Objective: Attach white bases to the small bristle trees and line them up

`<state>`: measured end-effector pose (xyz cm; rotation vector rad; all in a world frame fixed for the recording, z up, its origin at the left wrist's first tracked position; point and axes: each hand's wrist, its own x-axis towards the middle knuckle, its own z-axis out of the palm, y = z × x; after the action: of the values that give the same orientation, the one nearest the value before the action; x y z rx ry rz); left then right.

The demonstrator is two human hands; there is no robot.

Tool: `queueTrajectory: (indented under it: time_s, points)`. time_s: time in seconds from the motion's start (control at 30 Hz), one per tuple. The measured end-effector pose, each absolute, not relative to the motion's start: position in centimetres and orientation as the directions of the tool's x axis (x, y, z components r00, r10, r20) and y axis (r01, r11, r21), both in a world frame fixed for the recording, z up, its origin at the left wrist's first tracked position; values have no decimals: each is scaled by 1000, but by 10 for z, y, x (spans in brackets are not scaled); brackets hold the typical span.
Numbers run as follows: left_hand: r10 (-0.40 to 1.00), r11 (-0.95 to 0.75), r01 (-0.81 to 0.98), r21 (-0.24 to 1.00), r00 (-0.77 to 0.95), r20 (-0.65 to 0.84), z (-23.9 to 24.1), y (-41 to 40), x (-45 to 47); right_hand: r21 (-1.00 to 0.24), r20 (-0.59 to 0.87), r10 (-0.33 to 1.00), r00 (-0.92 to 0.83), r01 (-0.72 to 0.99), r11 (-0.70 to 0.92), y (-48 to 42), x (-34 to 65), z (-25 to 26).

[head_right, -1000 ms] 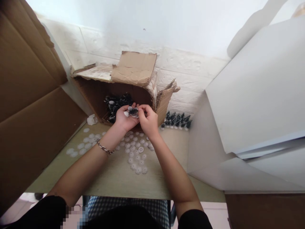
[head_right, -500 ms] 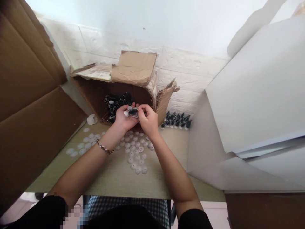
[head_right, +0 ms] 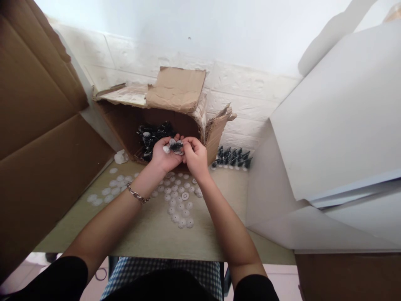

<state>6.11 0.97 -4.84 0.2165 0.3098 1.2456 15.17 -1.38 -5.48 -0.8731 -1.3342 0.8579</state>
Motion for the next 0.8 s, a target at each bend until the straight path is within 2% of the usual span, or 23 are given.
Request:
queueTrajectory:
  time_s: [0.23, 0.43, 0.63, 0.8]
  points:
    - [956, 292, -895, 336, 269, -113, -47, 7, 63, -900, 431, 901, 46, -50, 433, -14, 152, -56]
    - [953, 296, -888, 352, 300, -46, -50, 8, 64, -905, 423, 906, 23, -28, 424, -14, 151, -54]
    - [963, 268, -912, 311, 250, -95, -49, 8, 65, -905, 426, 905, 21, 13, 425, -15, 151, -53]
    - [954, 288, -920, 266, 252, -162, -45, 6, 63, -911, 407, 909, -94, 29, 411, -18, 157, -47]
